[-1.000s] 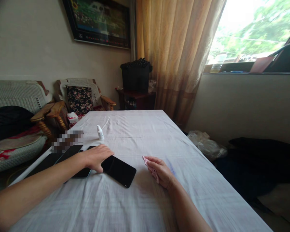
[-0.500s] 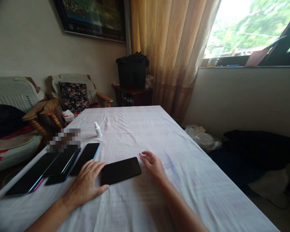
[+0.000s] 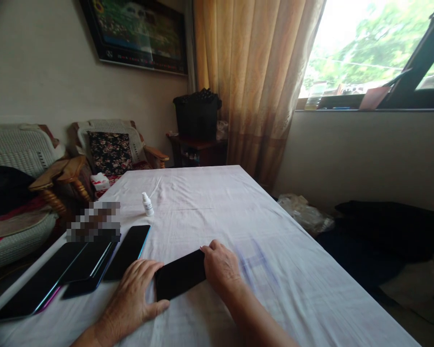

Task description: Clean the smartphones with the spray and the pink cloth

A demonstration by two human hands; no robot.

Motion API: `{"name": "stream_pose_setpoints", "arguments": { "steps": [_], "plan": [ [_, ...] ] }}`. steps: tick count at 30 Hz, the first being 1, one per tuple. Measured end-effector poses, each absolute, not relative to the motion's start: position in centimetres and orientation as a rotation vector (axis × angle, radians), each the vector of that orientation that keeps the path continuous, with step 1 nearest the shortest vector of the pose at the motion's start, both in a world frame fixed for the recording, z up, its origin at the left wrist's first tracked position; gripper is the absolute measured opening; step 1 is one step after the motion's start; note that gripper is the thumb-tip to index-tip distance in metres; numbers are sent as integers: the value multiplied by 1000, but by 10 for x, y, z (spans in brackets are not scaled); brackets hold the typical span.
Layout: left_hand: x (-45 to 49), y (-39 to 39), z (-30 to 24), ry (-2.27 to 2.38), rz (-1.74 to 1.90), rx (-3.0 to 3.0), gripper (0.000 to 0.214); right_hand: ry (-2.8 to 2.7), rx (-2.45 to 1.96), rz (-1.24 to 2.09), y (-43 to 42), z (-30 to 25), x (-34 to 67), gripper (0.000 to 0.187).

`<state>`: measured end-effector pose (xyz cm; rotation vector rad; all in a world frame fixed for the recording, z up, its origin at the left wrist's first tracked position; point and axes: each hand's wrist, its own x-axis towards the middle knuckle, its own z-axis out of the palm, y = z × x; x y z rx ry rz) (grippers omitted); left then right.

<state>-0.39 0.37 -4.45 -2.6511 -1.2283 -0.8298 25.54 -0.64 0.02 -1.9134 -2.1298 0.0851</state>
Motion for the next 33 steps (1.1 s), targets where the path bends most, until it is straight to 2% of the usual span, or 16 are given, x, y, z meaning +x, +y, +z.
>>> {"name": "stream_pose_setpoints", "arguments": {
  "steps": [9,17,21,28,33],
  "plan": [
    [-10,3,-39,-1260,-693,-2807,85,-2153,-1916,57,-8,-2,252,38],
    [-14,2,-29,-1447,-586,-2946,69,-2161,-1942,75,-15,-2,245,39],
    [-12,2,-24,-1459,-594,-2984,69,-2169,-1894,77,-16,1,238,34],
    [-11,1,-17,-1460,-597,-3045,66,-2057,-2058,112,-12,3,254,37],
    [-10,1,-17,-1423,-629,-3057,63,-2201,-1916,120,-15,3,243,39]
  ]
}}
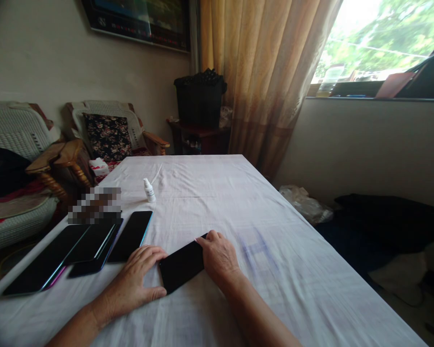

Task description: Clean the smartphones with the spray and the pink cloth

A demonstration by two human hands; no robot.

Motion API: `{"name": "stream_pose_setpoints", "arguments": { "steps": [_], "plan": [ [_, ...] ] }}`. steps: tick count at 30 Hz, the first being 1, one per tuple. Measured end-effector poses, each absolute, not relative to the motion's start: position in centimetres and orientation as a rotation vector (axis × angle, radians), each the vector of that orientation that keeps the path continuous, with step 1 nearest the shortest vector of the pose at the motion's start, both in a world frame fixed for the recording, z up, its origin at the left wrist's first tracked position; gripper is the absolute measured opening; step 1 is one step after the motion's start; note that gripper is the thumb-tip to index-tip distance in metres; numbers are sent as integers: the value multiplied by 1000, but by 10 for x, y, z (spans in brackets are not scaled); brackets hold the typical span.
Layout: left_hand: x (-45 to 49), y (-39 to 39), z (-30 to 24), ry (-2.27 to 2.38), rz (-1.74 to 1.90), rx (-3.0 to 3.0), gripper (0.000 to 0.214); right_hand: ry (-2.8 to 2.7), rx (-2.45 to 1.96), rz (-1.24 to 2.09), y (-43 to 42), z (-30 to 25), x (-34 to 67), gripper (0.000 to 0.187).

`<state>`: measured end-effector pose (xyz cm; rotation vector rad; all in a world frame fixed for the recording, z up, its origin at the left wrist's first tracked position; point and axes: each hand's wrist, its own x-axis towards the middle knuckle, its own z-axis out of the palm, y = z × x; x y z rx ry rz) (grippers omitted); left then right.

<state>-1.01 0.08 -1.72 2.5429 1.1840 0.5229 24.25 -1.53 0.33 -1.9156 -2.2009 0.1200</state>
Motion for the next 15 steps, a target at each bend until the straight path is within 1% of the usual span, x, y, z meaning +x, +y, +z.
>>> {"name": "stream_pose_setpoints", "arguments": {
  "steps": [4,11,15],
  "plan": [
    [-9,0,-18,1191,548,2549,62,-2284,-1798,111,-15,3,238,40],
    [-9,0,-17,1205,543,2542,62,-2088,-1978,61,-3,-2,260,38],
    [-9,0,-20,1204,537,2544,65,-2023,-1926,119,1,-12,273,37]
  ]
}}
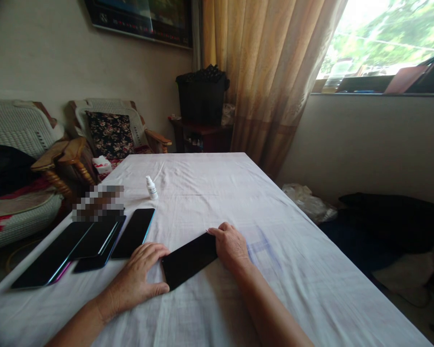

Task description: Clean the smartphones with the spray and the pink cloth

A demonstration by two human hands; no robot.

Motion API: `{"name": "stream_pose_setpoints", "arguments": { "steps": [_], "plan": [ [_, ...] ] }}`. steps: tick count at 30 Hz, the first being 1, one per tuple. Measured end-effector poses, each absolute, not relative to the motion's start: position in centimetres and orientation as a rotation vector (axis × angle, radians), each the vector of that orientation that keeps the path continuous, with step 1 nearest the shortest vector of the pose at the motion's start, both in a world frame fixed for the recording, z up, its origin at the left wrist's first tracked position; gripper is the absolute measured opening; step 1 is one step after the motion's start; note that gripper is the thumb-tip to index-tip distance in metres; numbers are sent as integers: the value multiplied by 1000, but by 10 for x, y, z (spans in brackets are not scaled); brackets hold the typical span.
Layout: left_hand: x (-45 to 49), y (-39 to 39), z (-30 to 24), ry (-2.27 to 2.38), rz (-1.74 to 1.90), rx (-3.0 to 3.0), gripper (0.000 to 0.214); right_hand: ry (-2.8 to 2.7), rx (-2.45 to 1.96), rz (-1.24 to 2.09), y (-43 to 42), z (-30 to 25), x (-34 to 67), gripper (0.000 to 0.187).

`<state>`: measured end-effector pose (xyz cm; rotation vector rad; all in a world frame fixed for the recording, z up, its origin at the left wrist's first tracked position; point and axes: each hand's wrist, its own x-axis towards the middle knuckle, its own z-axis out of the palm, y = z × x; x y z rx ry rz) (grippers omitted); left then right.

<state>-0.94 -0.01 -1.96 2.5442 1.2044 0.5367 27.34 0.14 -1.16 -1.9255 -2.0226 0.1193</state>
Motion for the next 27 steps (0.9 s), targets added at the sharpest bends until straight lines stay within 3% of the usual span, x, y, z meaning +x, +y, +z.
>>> {"name": "stream_pose_setpoints", "arguments": {
  "steps": [27],
  "plan": [
    [-10,1,-18,1188,542,2596,60,-2156,-1622,138,-30,-27,314,37]
  ]
}}
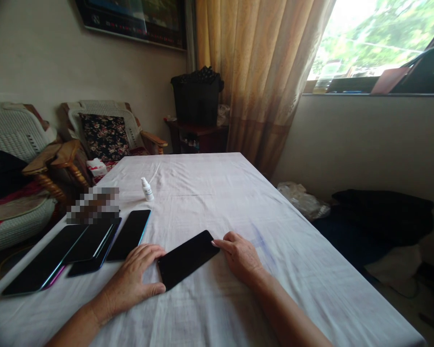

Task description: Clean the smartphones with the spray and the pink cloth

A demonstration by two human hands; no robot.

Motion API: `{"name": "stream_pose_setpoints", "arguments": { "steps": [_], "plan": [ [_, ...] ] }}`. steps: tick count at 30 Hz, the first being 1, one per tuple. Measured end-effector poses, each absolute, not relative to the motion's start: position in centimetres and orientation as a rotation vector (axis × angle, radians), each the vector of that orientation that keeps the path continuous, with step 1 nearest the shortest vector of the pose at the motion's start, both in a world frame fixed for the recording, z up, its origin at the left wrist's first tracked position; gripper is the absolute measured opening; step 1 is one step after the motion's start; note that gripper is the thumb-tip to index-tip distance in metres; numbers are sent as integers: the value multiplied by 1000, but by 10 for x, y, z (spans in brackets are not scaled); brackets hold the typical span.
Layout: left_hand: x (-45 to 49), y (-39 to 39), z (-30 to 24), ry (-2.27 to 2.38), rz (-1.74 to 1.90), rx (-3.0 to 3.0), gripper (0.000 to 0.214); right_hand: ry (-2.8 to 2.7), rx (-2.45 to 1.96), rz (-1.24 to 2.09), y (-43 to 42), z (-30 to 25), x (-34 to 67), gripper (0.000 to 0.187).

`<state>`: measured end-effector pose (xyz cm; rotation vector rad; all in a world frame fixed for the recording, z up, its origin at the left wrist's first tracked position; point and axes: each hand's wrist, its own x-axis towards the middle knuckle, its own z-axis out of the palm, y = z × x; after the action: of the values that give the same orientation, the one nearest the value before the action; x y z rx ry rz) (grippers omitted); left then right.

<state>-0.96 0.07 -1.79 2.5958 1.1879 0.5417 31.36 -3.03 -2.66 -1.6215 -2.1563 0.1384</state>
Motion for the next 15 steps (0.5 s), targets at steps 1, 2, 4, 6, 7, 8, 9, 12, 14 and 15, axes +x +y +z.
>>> {"name": "stream_pose_setpoints", "arguments": {
  "steps": [1,2,4,6,7,8,9,12,14,15],
  "plan": [
    [-10,1,-18,1184,537,2600,60,-2162,-1616,139,-34,-27,316,37],
    [-9,0,-17,1180,535,2602,61,-2169,-1614,140,-37,-27,318,38],
    [-9,0,-16,1178,532,2604,62,-2175,-1618,144,-39,-26,319,38],
    [-9,0,-15,1183,524,2603,62,-2170,-1631,146,-38,-25,318,37],
    [-9,0,-15,1184,520,2602,62,-2166,-1640,143,-36,-25,317,37],
    [-8,0,-14,1186,517,2602,62,-2159,-1650,139,-33,-25,315,36],
    [-8,0,-14,1186,517,2602,62,-2153,-1657,134,-31,-24,313,36],
    [-8,0,-12,1189,542,2595,60,-2141,-1659,110,-26,-25,309,35],
    [-8,0,-12,1193,549,2584,59,-2144,-1656,92,-27,-26,309,35],
    [-8,0,-12,1193,545,2579,59,-2151,-1658,86,-29,-26,310,36]
  ]
}}
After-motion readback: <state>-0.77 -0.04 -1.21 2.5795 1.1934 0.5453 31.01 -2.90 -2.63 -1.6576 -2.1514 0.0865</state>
